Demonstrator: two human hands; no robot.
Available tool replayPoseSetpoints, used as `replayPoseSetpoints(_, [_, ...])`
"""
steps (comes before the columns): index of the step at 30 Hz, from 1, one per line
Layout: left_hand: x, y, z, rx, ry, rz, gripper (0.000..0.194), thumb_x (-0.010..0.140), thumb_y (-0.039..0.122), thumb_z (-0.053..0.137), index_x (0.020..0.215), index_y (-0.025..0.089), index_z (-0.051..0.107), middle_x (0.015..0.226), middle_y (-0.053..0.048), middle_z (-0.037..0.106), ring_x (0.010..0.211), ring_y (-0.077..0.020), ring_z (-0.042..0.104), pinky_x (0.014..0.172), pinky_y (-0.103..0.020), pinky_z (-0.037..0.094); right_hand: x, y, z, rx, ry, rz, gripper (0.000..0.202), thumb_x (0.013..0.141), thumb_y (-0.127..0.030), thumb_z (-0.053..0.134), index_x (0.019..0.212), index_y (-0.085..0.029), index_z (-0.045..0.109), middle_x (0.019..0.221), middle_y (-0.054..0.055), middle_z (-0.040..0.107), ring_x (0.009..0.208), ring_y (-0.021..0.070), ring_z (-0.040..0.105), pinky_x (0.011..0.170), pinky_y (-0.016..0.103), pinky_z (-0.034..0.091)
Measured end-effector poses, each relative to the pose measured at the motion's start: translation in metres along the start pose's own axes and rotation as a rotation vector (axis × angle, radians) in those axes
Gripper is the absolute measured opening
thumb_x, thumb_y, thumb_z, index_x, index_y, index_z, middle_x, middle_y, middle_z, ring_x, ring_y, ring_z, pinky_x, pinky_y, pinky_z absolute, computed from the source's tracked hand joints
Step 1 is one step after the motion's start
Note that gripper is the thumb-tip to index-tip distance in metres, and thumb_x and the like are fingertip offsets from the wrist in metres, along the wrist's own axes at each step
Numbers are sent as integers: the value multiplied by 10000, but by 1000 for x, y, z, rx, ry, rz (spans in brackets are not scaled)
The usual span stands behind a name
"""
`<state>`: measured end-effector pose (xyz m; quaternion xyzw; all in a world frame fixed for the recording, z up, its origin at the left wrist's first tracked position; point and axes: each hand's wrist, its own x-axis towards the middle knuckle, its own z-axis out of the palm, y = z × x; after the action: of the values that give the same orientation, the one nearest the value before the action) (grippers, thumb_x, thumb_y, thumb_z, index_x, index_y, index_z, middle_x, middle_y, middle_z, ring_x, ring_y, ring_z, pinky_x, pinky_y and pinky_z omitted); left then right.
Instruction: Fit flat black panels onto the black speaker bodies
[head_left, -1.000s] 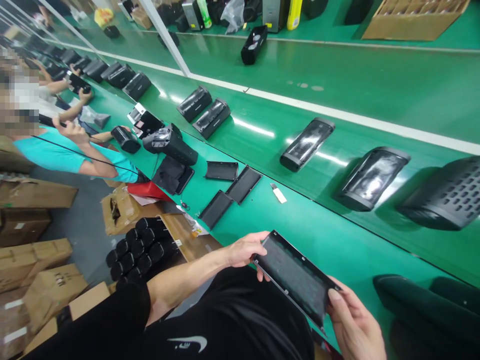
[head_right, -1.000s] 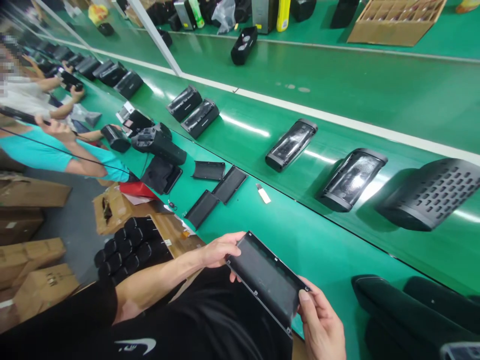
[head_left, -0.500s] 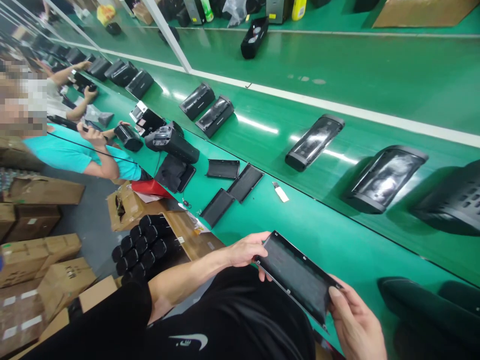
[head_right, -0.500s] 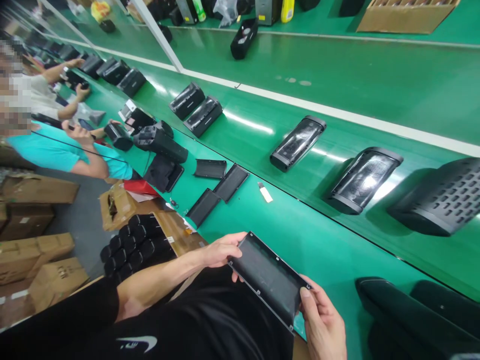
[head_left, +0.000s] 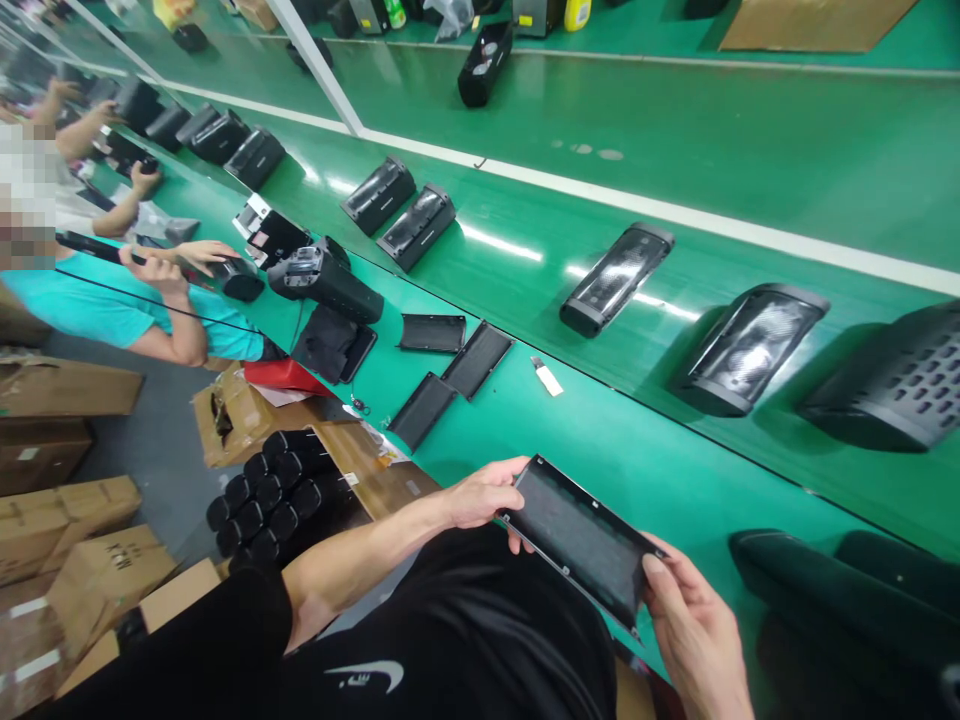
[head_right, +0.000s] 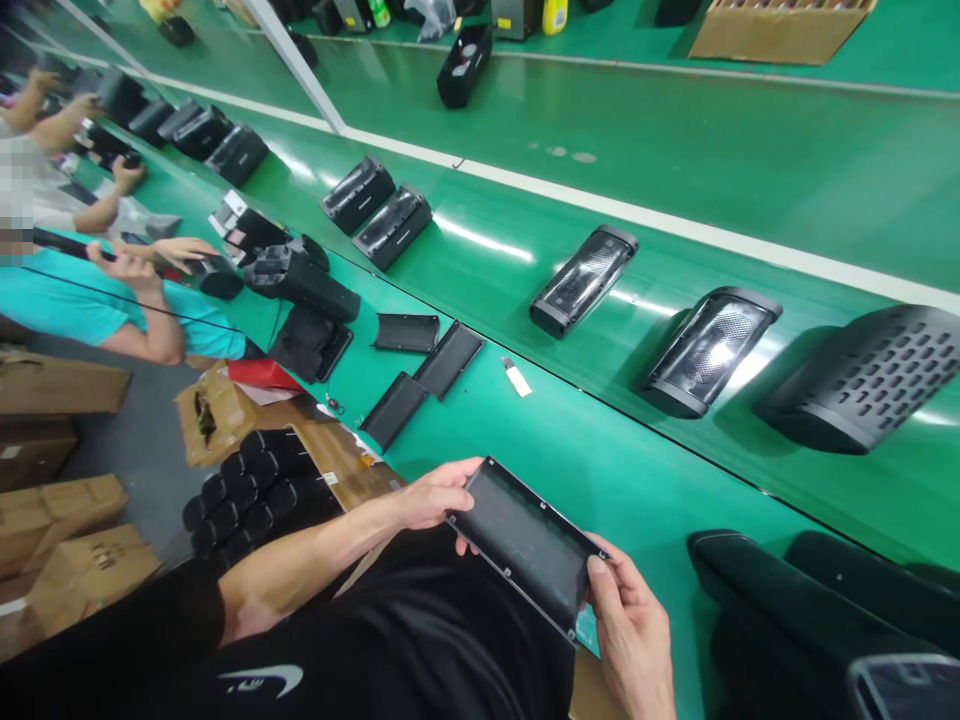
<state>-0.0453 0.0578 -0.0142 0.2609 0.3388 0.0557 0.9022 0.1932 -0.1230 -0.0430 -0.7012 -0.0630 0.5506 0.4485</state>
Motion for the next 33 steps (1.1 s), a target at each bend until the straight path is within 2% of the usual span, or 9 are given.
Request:
replayPoseSetpoints(9, [0, -1, 0, 13, 7, 19, 440, 732, 162, 587, 1165, 166, 504, 757, -51, 751, 592, -213, 751, 478, -201, 501, 2, 3, -3, -9, 2, 13, 601, 771, -556, 862, 1236, -192, 755, 871, 51, 722, 739, 218, 665, 651, 300, 555])
replayPoseSetpoints(16, [2, -2, -1, 7, 7, 16, 435, 738, 163, 593, 1161, 176, 494, 750, -46, 749, 605, -221, 758, 479, -202, 514, 6, 4, 1, -28, 34, -12, 620, 735, -572, 875, 1206, -185, 762, 829, 41, 717, 716, 220, 657, 628, 301, 544])
replayPoseSetpoints(21, [4, -3, -3, -24, 7, 17, 462, 728, 152, 596, 1181, 172, 502, 763, -47, 746, 592, -224, 750, 477, -211, 512, 5, -8, 10, 108, 25, 25, 576, 699, -549, 910, 1137, -202, 770, 821, 37, 702, 677, 191, 617, 598, 282, 529])
replayPoseSetpoints(25, [2, -5, -7, -64, -12, 21, 507, 736, 158, 629, 1226, 174, 500, 808, -61, 755, 612, -229, 753, 490, -213, 512, 3, -17, 14, 230, 30, 52, 484, 676, -506, 947, 1027, -221, 775, 783, 13, 667, 640, 136, 574, 584, 216, 501])
replayPoseSetpoints(27, [2, -7, -13, -108, -53, 7, 501, 817, 286, 667, 1276, 170, 505, 846, -83, 763, 627, -235, 754, 503, -227, 516, 4, -19, 12, 236, 33, 46, 446, 685, -494, 949, 992, -222, 774, 730, -2, 637, 596, 119, 538, 550, 200, 475])
replayPoseSetpoints(29, [7, -10, -21, -188, -99, -25, 557, 916, 565, 606, 1297, 166, 538, 902, -108, 770, 639, -238, 749, 528, -266, 536, 6, -21, 8, 228, 10, 43, 438, 702, -489, 940, 1010, -222, 781, 730, 4, 641, 578, 128, 533, 536, 221, 474])
replayPoseSetpoints(31, [17, -12, -30, -267, -118, -91, 741, 923, 800, 457, 1249, 152, 608, 955, -120, 775, 673, -230, 744, 592, -309, 567, 11, -26, 5, 214, -40, 49, 435, 718, -494, 927, 1028, -223, 788, 787, 31, 683, 614, 162, 581, 574, 268, 511])
replayPoseSetpoints(33, [33, -12, -36, -296, -137, -197, 843, 869, 890, 447, 1169, 137, 679, 967, -112, 779, 718, -216, 740, 671, -324, 585, 17, -33, 5, 165, -112, 58, 433, 735, -515, 910, 1028, -218, 792, 853, 57, 717, 677, 200, 632, 643, 316, 546])
